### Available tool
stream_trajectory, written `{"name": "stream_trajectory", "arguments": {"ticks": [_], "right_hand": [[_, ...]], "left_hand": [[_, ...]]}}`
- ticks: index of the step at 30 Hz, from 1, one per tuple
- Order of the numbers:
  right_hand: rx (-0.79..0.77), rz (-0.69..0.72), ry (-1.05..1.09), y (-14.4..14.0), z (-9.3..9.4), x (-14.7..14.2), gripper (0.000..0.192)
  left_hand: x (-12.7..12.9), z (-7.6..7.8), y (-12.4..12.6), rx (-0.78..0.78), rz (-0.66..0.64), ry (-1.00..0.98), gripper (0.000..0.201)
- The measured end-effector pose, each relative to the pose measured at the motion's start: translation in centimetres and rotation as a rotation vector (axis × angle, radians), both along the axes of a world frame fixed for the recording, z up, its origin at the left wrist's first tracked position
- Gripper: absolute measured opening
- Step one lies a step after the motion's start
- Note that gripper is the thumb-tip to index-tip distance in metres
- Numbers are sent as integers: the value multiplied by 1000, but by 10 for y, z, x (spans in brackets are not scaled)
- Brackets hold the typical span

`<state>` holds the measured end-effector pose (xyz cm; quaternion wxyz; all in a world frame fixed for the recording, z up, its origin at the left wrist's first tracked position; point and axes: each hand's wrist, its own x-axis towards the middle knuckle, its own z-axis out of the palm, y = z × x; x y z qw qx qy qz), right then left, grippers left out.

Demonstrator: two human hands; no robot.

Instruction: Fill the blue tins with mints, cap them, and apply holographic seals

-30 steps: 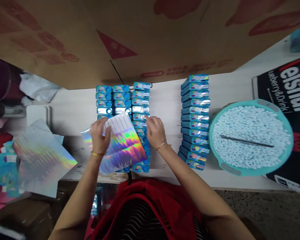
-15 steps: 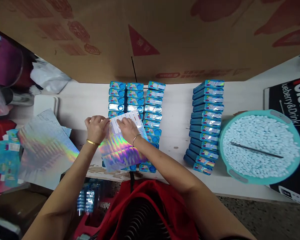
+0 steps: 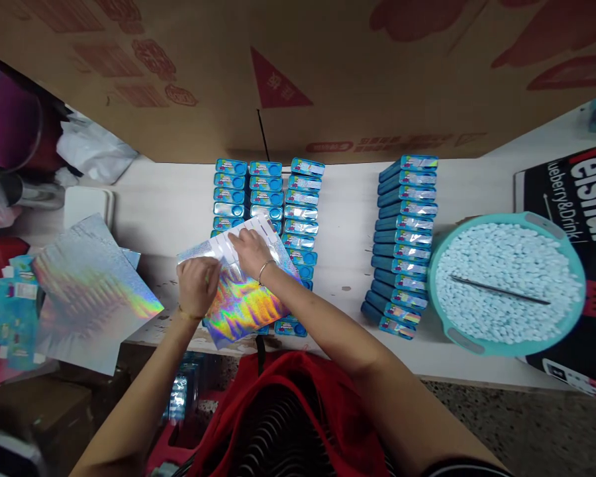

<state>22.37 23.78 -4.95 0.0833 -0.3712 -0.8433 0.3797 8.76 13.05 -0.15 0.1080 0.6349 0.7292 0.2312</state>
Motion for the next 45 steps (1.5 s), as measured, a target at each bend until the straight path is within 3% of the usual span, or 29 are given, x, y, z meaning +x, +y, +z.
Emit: {"name": "stream_trajectory", "arguments": {"ticks": [3, 6, 10, 14, 19, 23, 28, 33, 39, 42, 45], "right_hand": [[-145, -118, 264, 0, 5, 8, 36], [-449, -271, 593, -12, 20, 29, 49], [-808, -459, 704, -40, 42, 68, 46], [-785, -717, 689, -53, 47, 113, 38], [-591, -843, 593, -40, 39, 162, 35], [-386, -818, 423, -26, 25, 177, 30], [-211, -739, 227, -17, 2, 180, 26], [-154, -692, 105, -18, -17, 179, 26], [-178, -735, 216, -24, -37, 173, 26], [-122, -798, 234, -34, -38, 174, 31], [-62, -678, 205, -47, -38, 177, 42]], "left_hand": [[25, 29, -5, 129, 291, -335, 10], [49, 45, 2, 241, 566, -776, 16], [78, 40, 17, 154, 633, -1153, 22], [114, 18, 28, -31, 600, -1243, 22], [155, -14, 44, -109, 503, -1109, 18], [169, -27, 59, -20, 362, -789, 14], [172, -34, 65, -28, 299, -325, 15], [176, -45, 64, -97, 295, -206, 15], [172, -48, 64, -119, 284, -101, 26], [163, -44, 57, -118, 154, -37, 27], [158, -42, 45, -163, -51, 53, 33]]}}
